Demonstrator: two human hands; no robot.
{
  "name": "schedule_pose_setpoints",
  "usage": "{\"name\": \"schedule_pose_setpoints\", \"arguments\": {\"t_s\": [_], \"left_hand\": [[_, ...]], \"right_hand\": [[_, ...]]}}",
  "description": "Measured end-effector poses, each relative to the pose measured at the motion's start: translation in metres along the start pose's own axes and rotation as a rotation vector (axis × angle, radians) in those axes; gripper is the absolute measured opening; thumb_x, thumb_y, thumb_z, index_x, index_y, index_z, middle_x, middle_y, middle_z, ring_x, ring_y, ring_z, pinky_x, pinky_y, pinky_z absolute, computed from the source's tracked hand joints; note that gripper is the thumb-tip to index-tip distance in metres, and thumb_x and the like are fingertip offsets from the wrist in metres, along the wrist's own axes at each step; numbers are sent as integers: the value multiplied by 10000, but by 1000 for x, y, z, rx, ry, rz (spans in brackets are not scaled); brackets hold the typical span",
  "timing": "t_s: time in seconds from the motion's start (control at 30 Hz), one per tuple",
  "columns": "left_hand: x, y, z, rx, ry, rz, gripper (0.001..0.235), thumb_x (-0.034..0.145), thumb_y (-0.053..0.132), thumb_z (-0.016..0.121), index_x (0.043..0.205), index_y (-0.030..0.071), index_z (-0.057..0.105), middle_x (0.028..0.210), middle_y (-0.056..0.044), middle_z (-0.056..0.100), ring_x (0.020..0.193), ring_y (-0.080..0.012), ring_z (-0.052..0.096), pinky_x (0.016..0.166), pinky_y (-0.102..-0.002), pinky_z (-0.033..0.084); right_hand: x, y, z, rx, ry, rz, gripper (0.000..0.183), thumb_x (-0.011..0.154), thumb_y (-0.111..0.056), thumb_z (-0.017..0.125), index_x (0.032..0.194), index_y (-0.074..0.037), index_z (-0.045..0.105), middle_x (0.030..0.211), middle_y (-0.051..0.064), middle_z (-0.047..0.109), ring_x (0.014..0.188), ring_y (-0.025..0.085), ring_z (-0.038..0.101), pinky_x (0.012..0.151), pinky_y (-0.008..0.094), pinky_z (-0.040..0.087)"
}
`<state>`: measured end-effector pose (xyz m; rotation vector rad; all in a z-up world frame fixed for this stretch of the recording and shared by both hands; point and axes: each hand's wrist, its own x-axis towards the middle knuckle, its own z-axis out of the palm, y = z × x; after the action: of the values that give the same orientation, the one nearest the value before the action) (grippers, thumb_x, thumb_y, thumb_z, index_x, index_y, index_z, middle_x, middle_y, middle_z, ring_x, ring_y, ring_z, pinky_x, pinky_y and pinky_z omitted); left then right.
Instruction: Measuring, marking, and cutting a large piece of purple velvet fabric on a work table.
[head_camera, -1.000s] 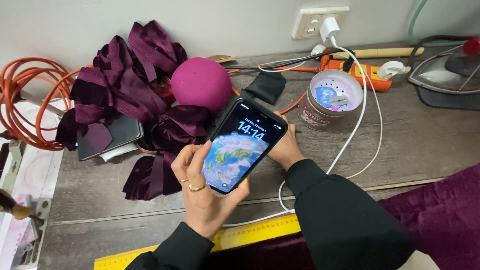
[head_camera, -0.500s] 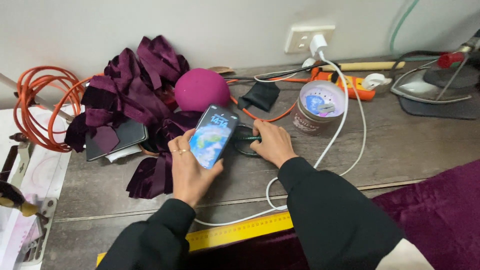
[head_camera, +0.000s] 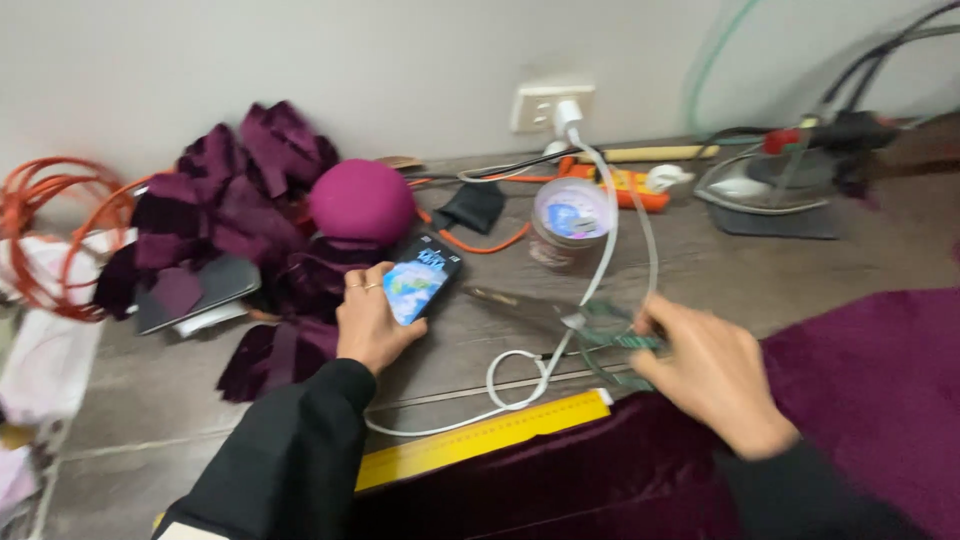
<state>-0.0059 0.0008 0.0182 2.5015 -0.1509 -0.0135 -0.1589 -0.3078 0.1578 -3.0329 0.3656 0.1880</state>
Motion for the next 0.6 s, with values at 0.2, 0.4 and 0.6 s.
{"name": "schedule_pose_setpoints", "arguments": {"t_s": [0.2,0.4,0.6], "left_hand": [[18,-31,23,224,51,56,900,545,424,825,1325,136,482,1149,-163,477,1067,-394,505,851,-527,451],[14,-52,42,429,207,122,884,691,437,766,1419,111,384,1452,-141,415,1375,-352,324,986,-587,383],[-74,30,4,1,177,553,563,830,266,677,1298,10,497,1287,-201,553,1202,-370,503,1040,-439,358]], "right_hand": [[-93,85,29,643,44,451,308,667,-48,740,932,-204,723,958,-52,846,1051,86,761,881,273,496],[-179,147,151,1148,380,453,395,638,133,746,997,-23,695,737,154,767,719,231,736,837,299,499],[-263,120,154,1469,415,436,556,685,207,700,1204,15,643,739,206,714,742,266,698,763,311,508]]}}
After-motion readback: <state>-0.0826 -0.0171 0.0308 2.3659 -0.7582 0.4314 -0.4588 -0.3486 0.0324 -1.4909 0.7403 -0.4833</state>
